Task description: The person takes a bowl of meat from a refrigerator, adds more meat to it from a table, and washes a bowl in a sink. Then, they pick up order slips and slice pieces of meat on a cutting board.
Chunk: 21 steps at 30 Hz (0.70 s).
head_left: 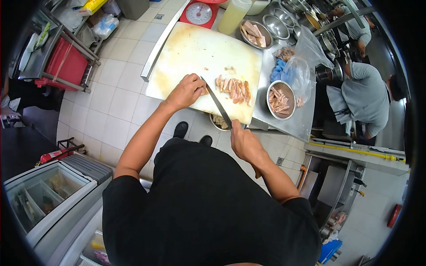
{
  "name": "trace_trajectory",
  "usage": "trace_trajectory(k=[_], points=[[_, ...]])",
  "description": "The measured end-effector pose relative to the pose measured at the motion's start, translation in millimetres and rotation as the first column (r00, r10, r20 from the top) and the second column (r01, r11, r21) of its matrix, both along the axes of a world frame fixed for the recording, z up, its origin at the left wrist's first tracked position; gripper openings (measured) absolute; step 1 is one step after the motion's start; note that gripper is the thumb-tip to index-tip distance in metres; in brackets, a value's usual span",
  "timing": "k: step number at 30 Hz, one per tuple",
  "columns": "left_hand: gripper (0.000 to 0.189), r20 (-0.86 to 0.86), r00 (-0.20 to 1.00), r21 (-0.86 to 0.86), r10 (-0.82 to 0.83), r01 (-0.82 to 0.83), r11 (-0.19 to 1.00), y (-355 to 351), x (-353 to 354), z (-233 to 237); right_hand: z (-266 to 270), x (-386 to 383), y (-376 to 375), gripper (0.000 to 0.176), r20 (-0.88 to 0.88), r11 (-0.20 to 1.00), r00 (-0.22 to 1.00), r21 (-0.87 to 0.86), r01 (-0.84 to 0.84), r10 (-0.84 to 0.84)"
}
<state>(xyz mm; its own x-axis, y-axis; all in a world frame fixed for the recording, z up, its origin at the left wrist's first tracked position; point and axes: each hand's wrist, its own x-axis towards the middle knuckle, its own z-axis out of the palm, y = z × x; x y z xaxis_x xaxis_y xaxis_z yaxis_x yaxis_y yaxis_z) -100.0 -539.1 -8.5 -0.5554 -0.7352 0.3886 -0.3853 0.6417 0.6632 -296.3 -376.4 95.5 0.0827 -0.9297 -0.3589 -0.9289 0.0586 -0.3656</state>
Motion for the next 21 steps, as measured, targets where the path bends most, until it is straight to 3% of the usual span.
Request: trace_trajectory(k=[3,5,8,15,18,21], points=[[0.012,-0.004,1.000,0.038,-0.031,0.031,0.999,0,0,1,1,5,-3,0.011,-0.025,0.990,1.000,0.141,0.016,-0.012],[0.012,-0.011,0.999,0.032,-0.053,0.053,0.998,-3,0,-1,-32,3,-7,0.013,0.030,1.000,1.000,-0.013,-0.009,0.009],[0.012,0.016,0.999,0.070,-0.043,0.042,0.997,-3,1,-1,-64,6,-18,0.013,0.050,0.996,0.998,-0.090,-0.020,0.025],[0.010,-0.018,1.000,0.022,0.026,-0.026,0.999,3,3,-5,-1,12,-21,0.014,-0.017,0.992,1.000,0.130,0.003,-0.001],[0.010,-0.059,0.998,0.063,-0.004,0.007,0.998,0,5,-6,-31,16,-19,0.014,-0.009,0.995,1.000,0.098,-0.009,0.010],[0.011,-0.024,0.999,0.067,-0.035,0.037,0.997,-2,8,-2,-47,18,-29,0.015,0.027,0.998,0.999,-0.054,-0.019,0.021]])
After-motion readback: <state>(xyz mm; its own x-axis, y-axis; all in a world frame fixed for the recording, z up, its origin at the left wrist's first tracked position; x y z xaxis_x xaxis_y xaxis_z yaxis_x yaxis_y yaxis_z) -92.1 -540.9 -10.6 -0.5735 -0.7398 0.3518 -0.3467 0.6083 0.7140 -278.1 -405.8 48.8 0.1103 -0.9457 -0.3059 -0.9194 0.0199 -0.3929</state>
